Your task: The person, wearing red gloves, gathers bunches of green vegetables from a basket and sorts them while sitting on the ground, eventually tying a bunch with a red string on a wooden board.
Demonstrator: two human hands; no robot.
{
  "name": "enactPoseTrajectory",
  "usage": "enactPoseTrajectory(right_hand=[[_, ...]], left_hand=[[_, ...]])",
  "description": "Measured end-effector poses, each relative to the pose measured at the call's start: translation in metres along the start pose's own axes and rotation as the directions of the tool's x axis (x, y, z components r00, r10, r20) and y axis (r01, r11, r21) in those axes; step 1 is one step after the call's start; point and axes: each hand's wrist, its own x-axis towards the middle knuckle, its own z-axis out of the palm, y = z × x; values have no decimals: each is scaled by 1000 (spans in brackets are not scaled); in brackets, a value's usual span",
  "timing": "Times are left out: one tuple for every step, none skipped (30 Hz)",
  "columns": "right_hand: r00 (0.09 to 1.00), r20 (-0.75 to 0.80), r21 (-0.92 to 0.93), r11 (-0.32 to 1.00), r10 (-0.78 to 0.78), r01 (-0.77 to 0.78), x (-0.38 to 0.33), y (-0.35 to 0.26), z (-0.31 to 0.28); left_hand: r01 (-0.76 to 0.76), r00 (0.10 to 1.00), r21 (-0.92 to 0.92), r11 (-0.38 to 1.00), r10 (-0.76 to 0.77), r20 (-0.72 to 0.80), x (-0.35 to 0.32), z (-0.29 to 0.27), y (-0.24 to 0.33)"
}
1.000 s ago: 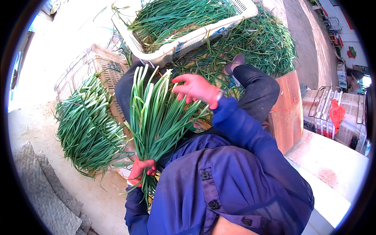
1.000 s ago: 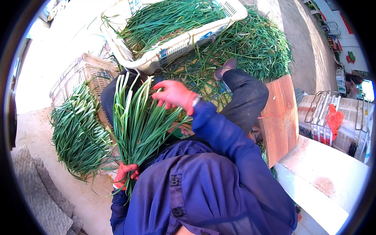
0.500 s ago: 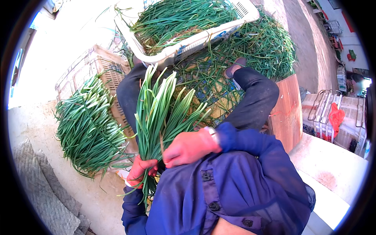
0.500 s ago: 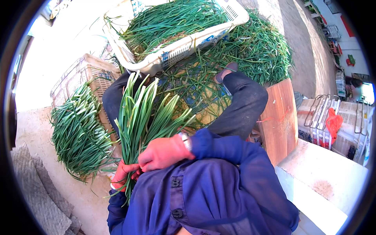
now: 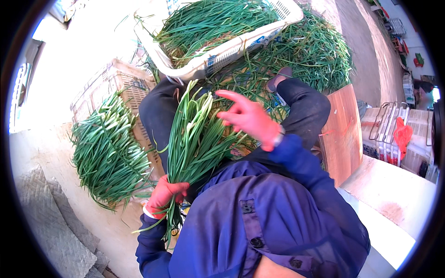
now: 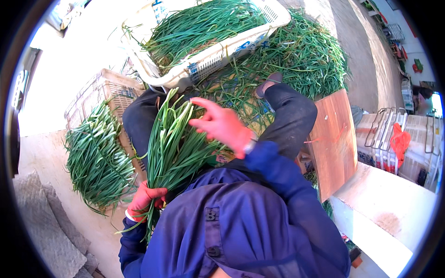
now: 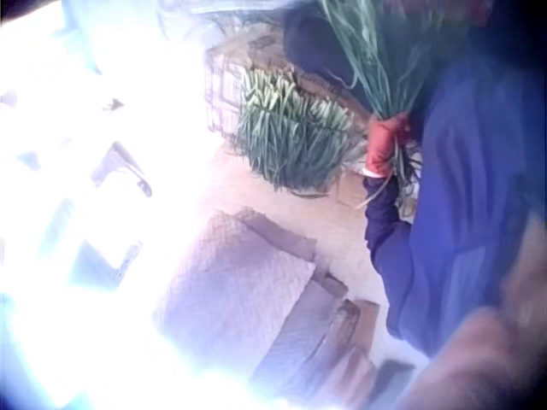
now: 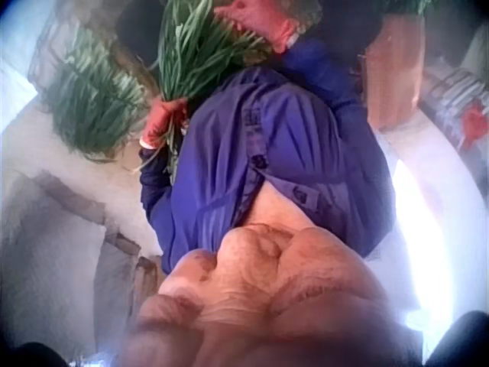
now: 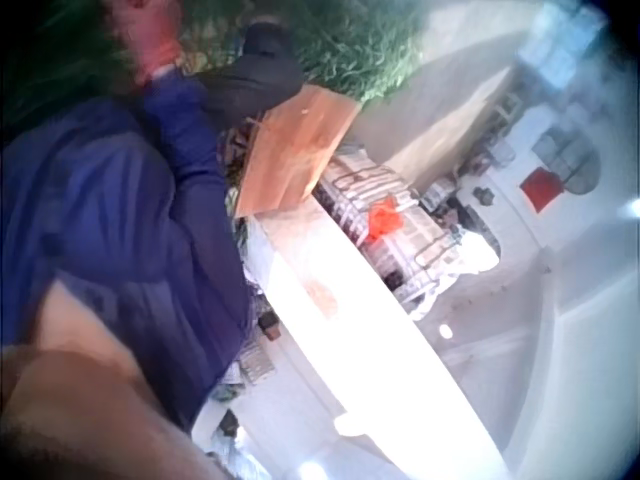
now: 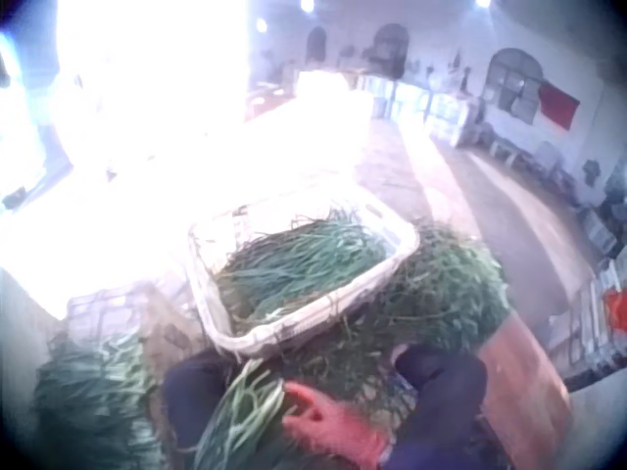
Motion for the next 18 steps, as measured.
enactPoseTrajectory(right_hand=[[999, 43, 86, 996, 11, -15, 18, 6, 13], [998, 58, 88, 996, 5, -10, 32, 5, 26], [988, 140, 196, 976, 65, -92, 46, 9, 37], [989, 130, 198, 975, 77, -102, 51, 11, 49], [983, 167, 156, 983, 69, -96, 52, 19, 60], [975, 212, 110, 990, 61, -86, 48, 26, 71], [950, 312, 74, 996, 28, -53, 35, 26, 74], [913, 408, 41, 999, -1, -17, 19, 25, 72], [853, 519, 43, 996, 48, -83, 3, 22, 66], [777, 622, 38, 988, 92, -148, -11, 18, 56], [761, 643, 74, 982, 85, -172, -23, 8, 39], [738, 671, 109, 974, 75, -199, -37, -2, 20], [787, 618, 239, 955, -9, -177, -50, -7, -3], [837, 541, 367, 920, -86, -142, -65, -13, -31], [900, 351, 621, 784, -259, -17, -79, -21, -56], [807, 40, 741, 559, -589, 371, -80, 3, -76], [832, 12, 761, 544, -555, 352, -79, 11, -95], [854, -17, 777, 531, -520, 338, -77, 17, -116]], left_hand=[[-8, 1000, 14, 1000, 8, 17, -1, -1, 0], [-12, 1000, 29, 999, 12, 18, 2, 0, 0], [-12, 1000, 40, 999, 12, 10, 2, 0, -2], [-8, 1000, 52, 999, 8, 6, 2, 1, -2], [-22, 1000, 31, 999, 22, 10, 2, 5, -1], [-4, 1000, 25, 1000, 4, 5, 1, 3, -2], [13, 1000, 16, 1000, -13, 4, 2, 2, -3], [30, 1000, 8, 1000, -30, 5, 2, 1, -4], [32, 999, 8, 999, -32, 11, 2, 2, -3], [34, 999, 8, 999, -34, 17, 1, 3, 1], [36, 999, 8, 999, -37, 27, 2, 5, 5], [43, 999, 26, 999, -43, 31, 2, 5, 7], [51, 998, 42, 998, -52, 30, 1, 4, 9], [57, 998, 67, 996, -60, 37, 2, 5, 15], [46, 998, 103, 994, -51, 45, 3, 8, 22], [43, 997, 130, 991, -51, 54, 5, 12, 29], [42, 997, 156, 987, -52, 57, 6, 15, 35], [36, 997, 183, 982, -49, 67, 9, 17, 41]])
